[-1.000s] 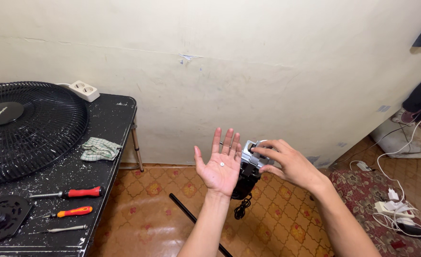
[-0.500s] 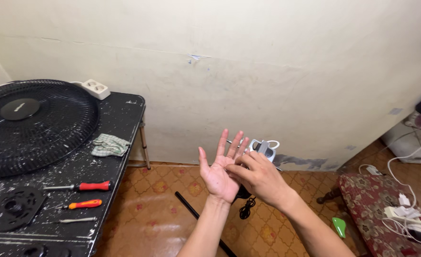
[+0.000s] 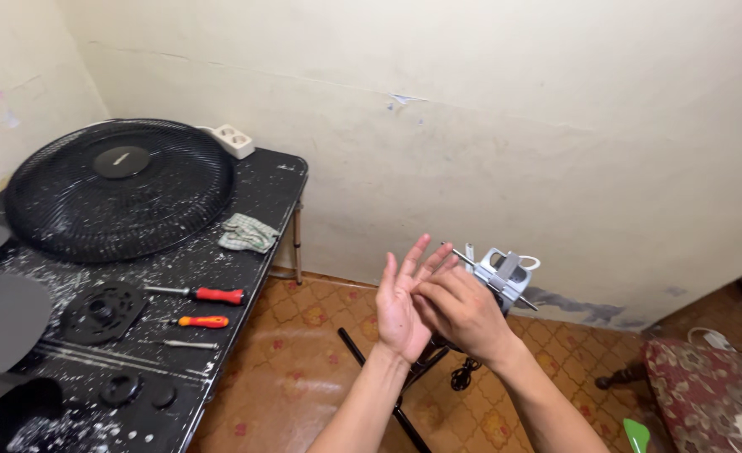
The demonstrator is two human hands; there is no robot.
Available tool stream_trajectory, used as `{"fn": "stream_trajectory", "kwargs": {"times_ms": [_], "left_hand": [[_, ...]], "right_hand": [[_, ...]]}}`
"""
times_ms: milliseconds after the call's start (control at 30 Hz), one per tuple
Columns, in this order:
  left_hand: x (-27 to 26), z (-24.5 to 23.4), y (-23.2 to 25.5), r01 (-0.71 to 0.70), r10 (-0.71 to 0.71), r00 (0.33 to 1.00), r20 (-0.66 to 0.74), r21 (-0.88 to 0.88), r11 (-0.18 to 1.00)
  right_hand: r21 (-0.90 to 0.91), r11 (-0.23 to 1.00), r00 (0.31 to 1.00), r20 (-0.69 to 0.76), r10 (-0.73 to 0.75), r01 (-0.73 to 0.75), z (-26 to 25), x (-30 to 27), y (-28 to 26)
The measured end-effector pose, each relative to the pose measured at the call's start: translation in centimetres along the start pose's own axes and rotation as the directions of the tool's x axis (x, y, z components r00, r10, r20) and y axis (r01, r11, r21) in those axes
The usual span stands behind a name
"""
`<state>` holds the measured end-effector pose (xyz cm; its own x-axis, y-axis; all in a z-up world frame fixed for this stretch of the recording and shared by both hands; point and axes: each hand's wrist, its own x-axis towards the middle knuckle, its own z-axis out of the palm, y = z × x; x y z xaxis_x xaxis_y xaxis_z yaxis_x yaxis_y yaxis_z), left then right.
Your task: The person reassembles an electric fan motor by attaching the stator to the rotor, aligning the end bracket, and securing it with screws using a screwdriver. The person also wipes a metal part with a cloth before installation.
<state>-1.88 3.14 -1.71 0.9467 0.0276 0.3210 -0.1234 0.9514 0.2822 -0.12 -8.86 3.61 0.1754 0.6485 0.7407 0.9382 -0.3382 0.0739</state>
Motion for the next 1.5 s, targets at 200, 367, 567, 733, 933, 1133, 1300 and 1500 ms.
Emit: {"fn": "stream_trajectory", "kwargs": {"times_ms": [200, 367, 567, 733, 933, 1133, 1300, 1500], "left_hand": [[-1.2, -1.9, 0.7, 0.042, -0.007, 0.985, -0.172, 0.204, 0.978], [-1.7, -2.1, 1.2, 0.149, -0.073, 0.952, -0.299, 0.241, 0.959], [-1.7, -3.2, 2.2, 0.250, -0.157, 0.937, -0.313, 0.287, 0.925], [-1.8, -4.1, 3.5, 0.309, -0.195, 0.942, -0.273, 0.479, 0.822], [-1.8, -4.2, 4.9, 0.323, -0.222, 0.945, -0.240, 0.575, 0.751], [-3.2, -4.9, 8.8, 0.373, -0.323, 0.922, -0.214, 0.716, 0.589], [-5.6, -6.0, 13.3, 0.319, -0.162, 0.947, -0.278, 0.740, 0.592], [-10.3, -8.0, 21.5, 0.115, 0.132, 0.942, -0.310, 0.665, 0.738]], "right_hand": [[0.057, 0.983, 0.984, -0.010, 0.177, -0.176, -0.9, 1.0, 0.5], [0.060, 0.977, 0.978, -0.014, 0.207, -0.206, -0.8, 1.3, 0.5], [0.068, 0.985, 0.985, -0.065, 0.162, -0.158, -0.3, 1.0, 0.3], [0.185, 0.969, 0.985, -0.033, 0.172, -0.163, -0.3, 0.6, 0.6], [0.282, 0.933, 0.974, 0.102, 0.201, -0.222, -0.1, 0.3, 0.6], [0.360, 0.923, 0.976, 0.207, 0.061, -0.134, 0.7, 1.0, 0.1], [0.437, 0.887, 0.985, 0.141, 0.098, -0.151, 4.7, 3.3, -1.8], [0.584, 0.739, 0.940, 0.253, 0.228, -0.336, 12.8, 6.0, -4.8]]}}
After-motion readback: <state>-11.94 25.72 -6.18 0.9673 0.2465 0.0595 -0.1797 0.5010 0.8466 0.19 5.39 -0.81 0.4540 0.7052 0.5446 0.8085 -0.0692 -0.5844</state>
